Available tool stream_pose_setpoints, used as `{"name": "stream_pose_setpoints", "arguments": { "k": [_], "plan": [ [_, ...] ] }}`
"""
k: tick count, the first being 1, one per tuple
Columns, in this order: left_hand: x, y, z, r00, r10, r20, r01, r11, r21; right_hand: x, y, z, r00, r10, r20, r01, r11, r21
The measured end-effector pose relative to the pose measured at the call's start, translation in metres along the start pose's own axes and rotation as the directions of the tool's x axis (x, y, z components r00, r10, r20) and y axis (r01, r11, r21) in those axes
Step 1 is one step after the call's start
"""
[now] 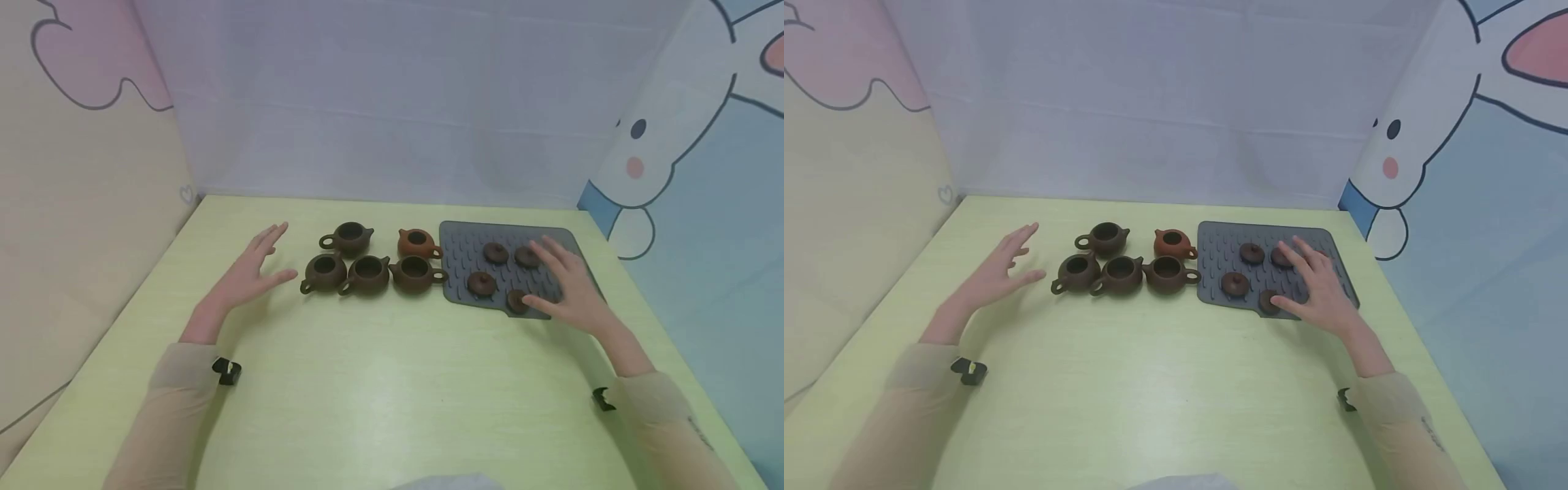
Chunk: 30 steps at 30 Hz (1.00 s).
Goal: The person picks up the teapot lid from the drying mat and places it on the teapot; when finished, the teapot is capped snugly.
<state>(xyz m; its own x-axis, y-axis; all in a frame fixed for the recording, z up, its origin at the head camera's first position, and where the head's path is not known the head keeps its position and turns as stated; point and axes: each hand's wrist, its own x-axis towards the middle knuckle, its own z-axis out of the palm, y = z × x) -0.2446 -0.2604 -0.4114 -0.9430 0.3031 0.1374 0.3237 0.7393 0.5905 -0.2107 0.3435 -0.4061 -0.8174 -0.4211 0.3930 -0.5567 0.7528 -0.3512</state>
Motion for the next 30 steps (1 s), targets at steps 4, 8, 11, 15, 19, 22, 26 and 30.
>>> {"name": "stream_pose_setpoints", "arguments": {
  "k": [4, 8, 11, 15, 19, 22, 26, 30],
  "plan": [
    [0.005, -0.002, 0.005, 0.999, 0.018, 0.045, -0.013, 0.993, -0.113, 0.0, 0.001, 0.002, 0.997, 0.041, 0.059, -0.045, 0.997, 0.062],
    [0.008, -0.001, 0.009, 0.994, 0.022, 0.103, -0.006, 0.987, -0.159, -0.002, -0.001, 0.003, 0.984, 0.086, 0.157, -0.102, 0.99, 0.099],
    [0.009, -0.002, 0.011, 0.988, 0.013, 0.152, 0.012, 0.986, -0.167, -0.003, -0.003, 0.002, 0.961, 0.137, 0.241, -0.162, 0.983, 0.087],
    [0.011, -0.003, 0.012, 0.975, 0.0, 0.221, 0.043, 0.981, -0.19, -0.003, -0.005, 0.0, 0.937, 0.174, 0.304, -0.203, 0.977, 0.065],
    [0.012, -0.005, 0.014, 0.962, 0.004, 0.274, 0.068, 0.966, -0.249, -0.003, -0.002, 0.001, 0.933, 0.164, 0.319, -0.199, 0.977, 0.078],
    [0.013, -0.009, 0.014, 0.952, 0.009, 0.307, 0.085, 0.953, -0.291, -0.003, 0.001, 0.002, 0.937, 0.149, 0.317, -0.185, 0.979, 0.088],
    [0.015, -0.013, 0.014, 0.93, 0.003, 0.367, 0.128, 0.934, -0.334, -0.003, 0.004, 0.004, 0.938, 0.144, 0.315, -0.179, 0.98, 0.086],
    [0.017, -0.014, 0.013, 0.906, 0.011, 0.423, 0.161, 0.915, -0.37, -0.002, 0.004, 0.004, 0.937, 0.154, 0.314, -0.186, 0.98, 0.076]
  ]
}}
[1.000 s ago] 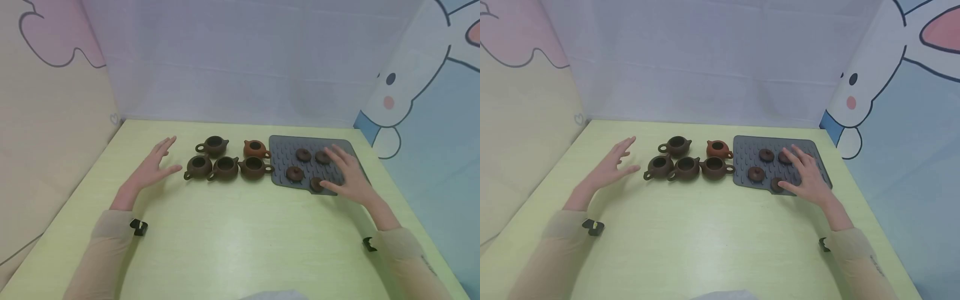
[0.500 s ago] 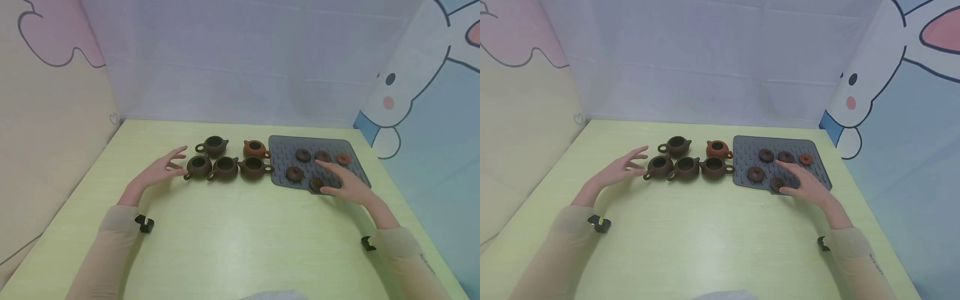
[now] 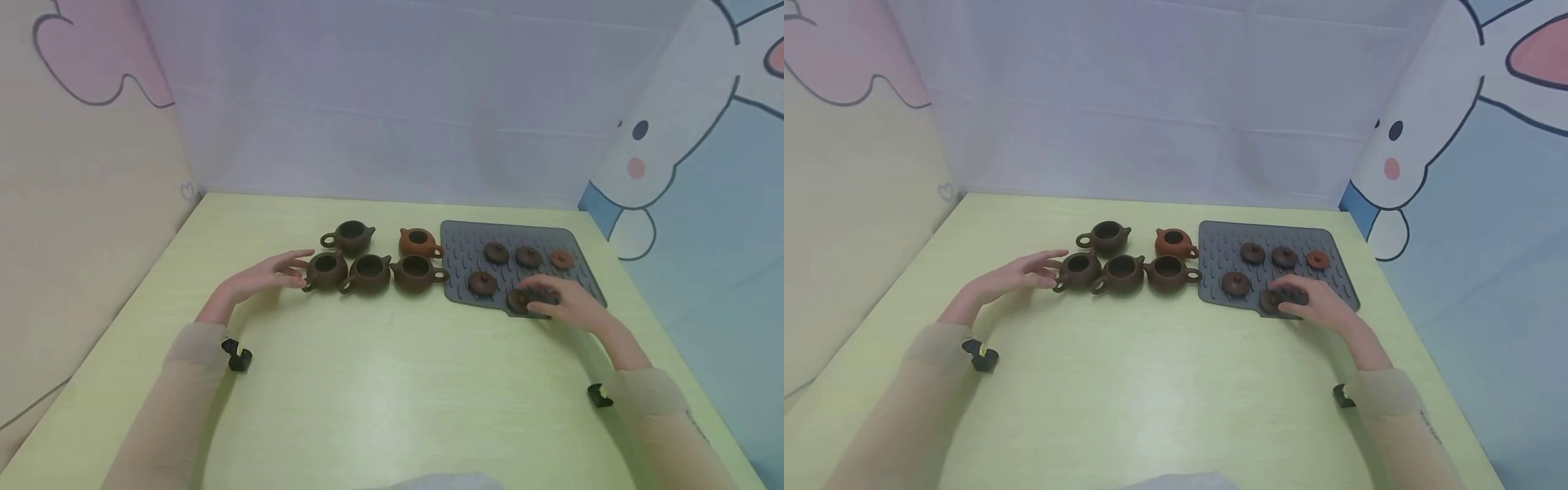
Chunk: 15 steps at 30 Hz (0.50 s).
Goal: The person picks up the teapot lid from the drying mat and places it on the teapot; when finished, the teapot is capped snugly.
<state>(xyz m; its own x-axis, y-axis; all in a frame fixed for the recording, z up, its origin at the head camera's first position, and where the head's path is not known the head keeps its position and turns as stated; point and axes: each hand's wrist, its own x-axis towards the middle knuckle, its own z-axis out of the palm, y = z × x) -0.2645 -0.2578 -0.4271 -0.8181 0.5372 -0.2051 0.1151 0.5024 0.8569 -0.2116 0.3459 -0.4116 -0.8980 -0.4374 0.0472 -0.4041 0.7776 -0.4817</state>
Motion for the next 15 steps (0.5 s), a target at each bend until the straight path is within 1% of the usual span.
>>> {"name": "stream_pose_setpoints", "arguments": {
  "k": [6, 11, 15],
  "plan": [
    [-0.0012, 0.0004, -0.0049, 0.998, -0.008, 0.068, 0.01, 0.999, -0.031, 0.004, -0.001, 0.002, 1.0, -0.022, -0.009, 0.022, 0.999, -0.03],
    [-0.0015, -0.0012, -0.0066, 0.995, -0.036, 0.088, 0.041, 0.998, -0.055, 0.0076, -0.0042, 0.0027, 0.999, -0.037, -0.004, 0.037, 0.999, -0.028],
    [-0.0021, -0.0018, -0.0061, 0.996, -0.029, 0.087, 0.035, 0.997, -0.068, 0.0091, -0.0063, 0.0024, 1.0, -0.028, 0.003, 0.028, 0.999, -0.027]
  ]
}}
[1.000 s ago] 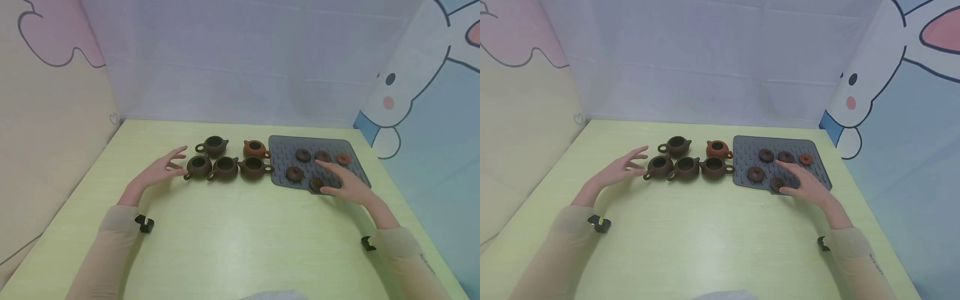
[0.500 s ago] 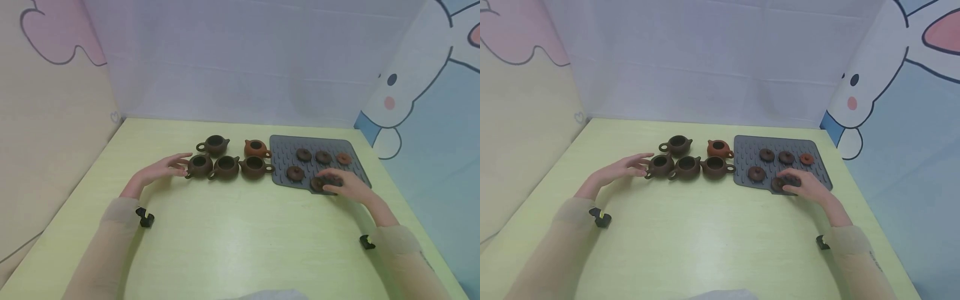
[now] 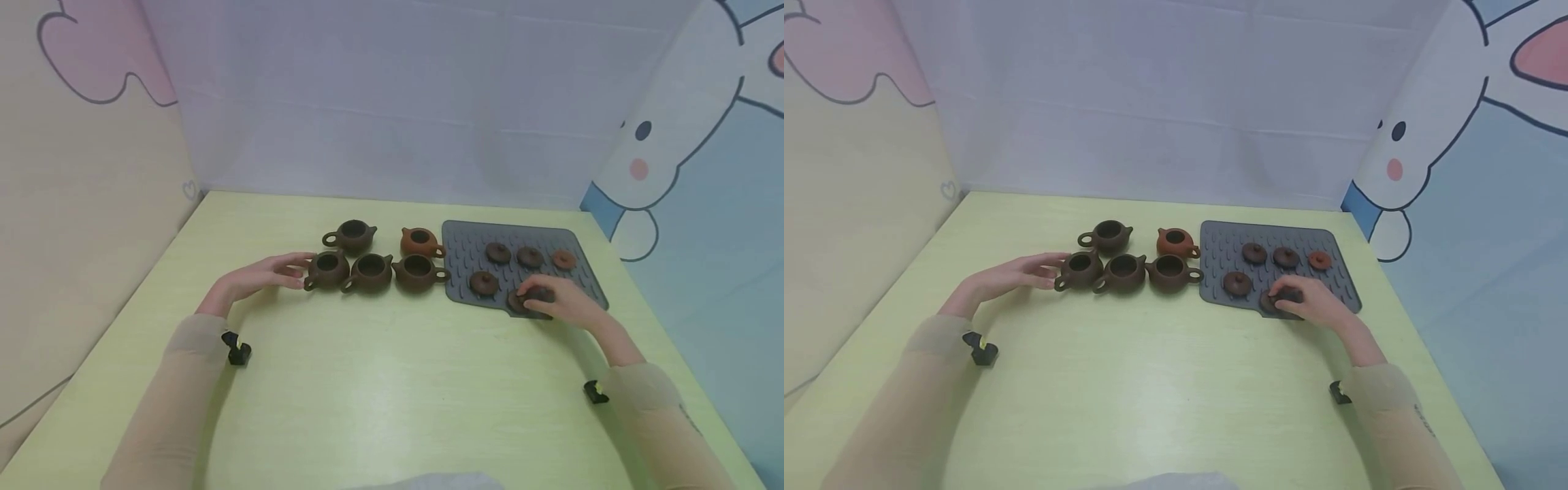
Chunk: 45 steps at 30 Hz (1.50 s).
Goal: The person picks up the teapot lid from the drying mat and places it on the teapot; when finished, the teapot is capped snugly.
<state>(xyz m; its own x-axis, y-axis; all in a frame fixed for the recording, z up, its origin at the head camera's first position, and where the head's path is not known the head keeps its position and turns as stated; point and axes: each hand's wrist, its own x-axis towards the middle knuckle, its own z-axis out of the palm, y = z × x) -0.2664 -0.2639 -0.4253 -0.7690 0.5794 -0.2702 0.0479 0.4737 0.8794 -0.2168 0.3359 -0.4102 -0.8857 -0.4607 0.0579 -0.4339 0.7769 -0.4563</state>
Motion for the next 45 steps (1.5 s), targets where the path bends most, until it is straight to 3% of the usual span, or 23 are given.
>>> {"name": "stream_pose_setpoints", "arguments": {
  "k": [7, 15, 24, 31, 38, 45],
  "plan": [
    [0.001, -0.001, 0.004, 0.999, 0.036, 0.001, -0.036, 0.999, 0.005, 0.002, -0.001, 0.002, 0.999, -0.003, -0.048, 0.004, 1.0, 0.016],
    [0.001, -0.004, 0.006, 1.0, 0.027, -0.013, -0.027, 1.0, -0.007, 0.013, -0.015, 0.009, 0.991, -0.004, -0.133, 0.017, 0.996, 0.093],
    [0.001, -0.005, 0.005, 0.999, 0.029, -0.02, -0.03, 0.999, -0.024, 0.038, -0.041, 0.02, 0.97, -0.039, -0.242, 0.087, 0.978, 0.189],
    [0.002, -0.007, 0.003, 1.0, 0.011, -0.021, -0.011, 1.0, -0.022, 0.064, -0.065, 0.035, 0.964, -0.076, -0.253, 0.144, 0.953, 0.265],
    [0.002, -0.004, 0.002, 0.999, 0.035, -0.008, -0.035, 0.999, -0.004, 0.087, -0.089, 0.049, 0.952, -0.141, -0.272, 0.22, 0.932, 0.287],
    [0.002, -0.003, 0.002, 1.0, 0.02, -0.002, -0.02, 1.0, -0.01, 0.106, -0.119, 0.061, 0.945, -0.14, -0.296, 0.239, 0.912, 0.334]
  ]
}}
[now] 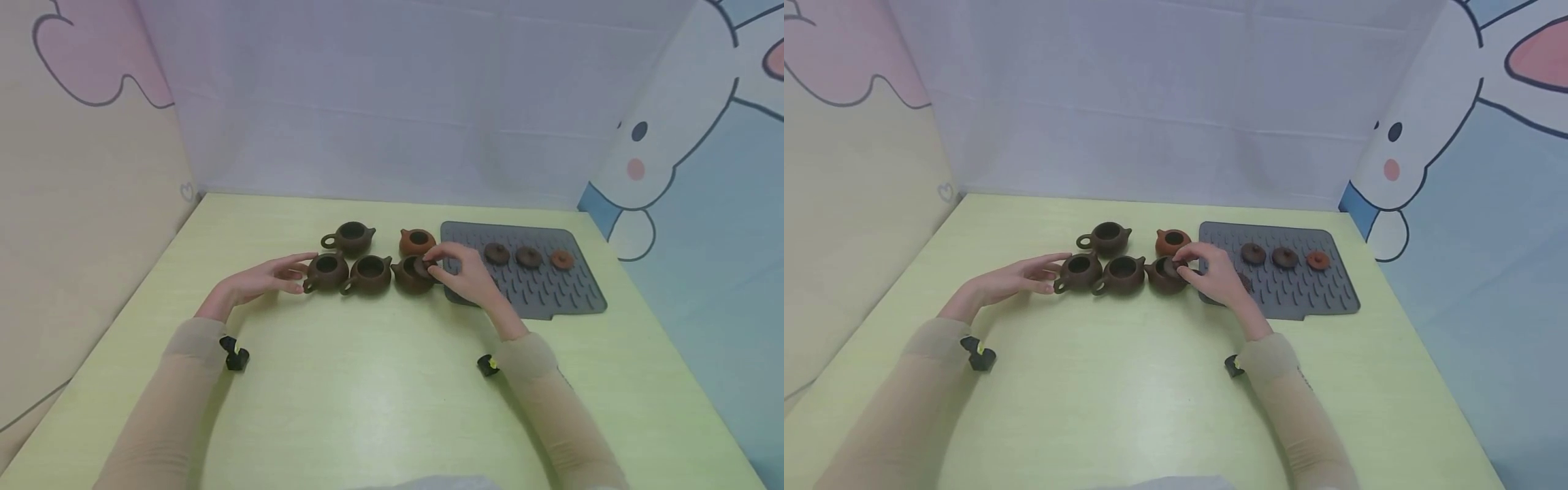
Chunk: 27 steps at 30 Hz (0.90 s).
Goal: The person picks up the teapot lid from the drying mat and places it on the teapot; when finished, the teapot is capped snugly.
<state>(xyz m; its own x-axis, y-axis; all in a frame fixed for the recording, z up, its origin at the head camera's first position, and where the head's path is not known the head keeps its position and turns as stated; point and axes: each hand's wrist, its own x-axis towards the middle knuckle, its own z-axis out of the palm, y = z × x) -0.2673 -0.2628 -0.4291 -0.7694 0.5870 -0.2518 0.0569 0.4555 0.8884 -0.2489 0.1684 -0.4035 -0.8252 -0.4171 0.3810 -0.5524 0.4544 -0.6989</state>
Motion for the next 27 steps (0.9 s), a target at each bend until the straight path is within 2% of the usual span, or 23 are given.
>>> {"name": "stream_pose_setpoints", "arguments": {
  "k": [1, 6, 8, 13, 19, 27],
  "plan": [
    [0.0, -0.001, 0.0, 1.0, -0.003, 0.0, 0.003, 1.0, -0.001, 0.002, -0.007, 0.003, 1.0, -0.003, -0.002, 0.003, 1.0, 0.003],
    [0.001, -0.003, 0.0, 1.0, -0.005, -0.001, 0.005, 1.0, -0.016, 0.016, -0.013, 0.022, 0.998, -0.057, -0.013, 0.058, 0.997, 0.051],
    [0.001, -0.002, 0.001, 1.0, -0.006, -0.003, 0.006, 1.0, -0.018, 0.023, -0.005, 0.032, 0.997, -0.078, -0.019, 0.079, 0.994, 0.071],
    [0.0, 0.0, 0.002, 1.0, -0.003, 0.0, 0.003, 1.0, -0.008, 0.037, -0.01, 0.051, 0.994, -0.102, -0.026, 0.104, 0.992, 0.076],
    [0.0, 0.0, 0.002, 1.0, -0.005, 0.003, 0.005, 1.0, -0.022, 0.052, -0.018, 0.071, 0.996, -0.082, -0.027, 0.083, 0.995, 0.057],
    [0.001, -0.001, 0.001, 1.0, -0.012, -0.004, 0.012, 1.0, -0.018, 0.066, -0.026, 0.092, 0.997, -0.066, 0.037, 0.065, 0.998, 0.025]
  ]
}}
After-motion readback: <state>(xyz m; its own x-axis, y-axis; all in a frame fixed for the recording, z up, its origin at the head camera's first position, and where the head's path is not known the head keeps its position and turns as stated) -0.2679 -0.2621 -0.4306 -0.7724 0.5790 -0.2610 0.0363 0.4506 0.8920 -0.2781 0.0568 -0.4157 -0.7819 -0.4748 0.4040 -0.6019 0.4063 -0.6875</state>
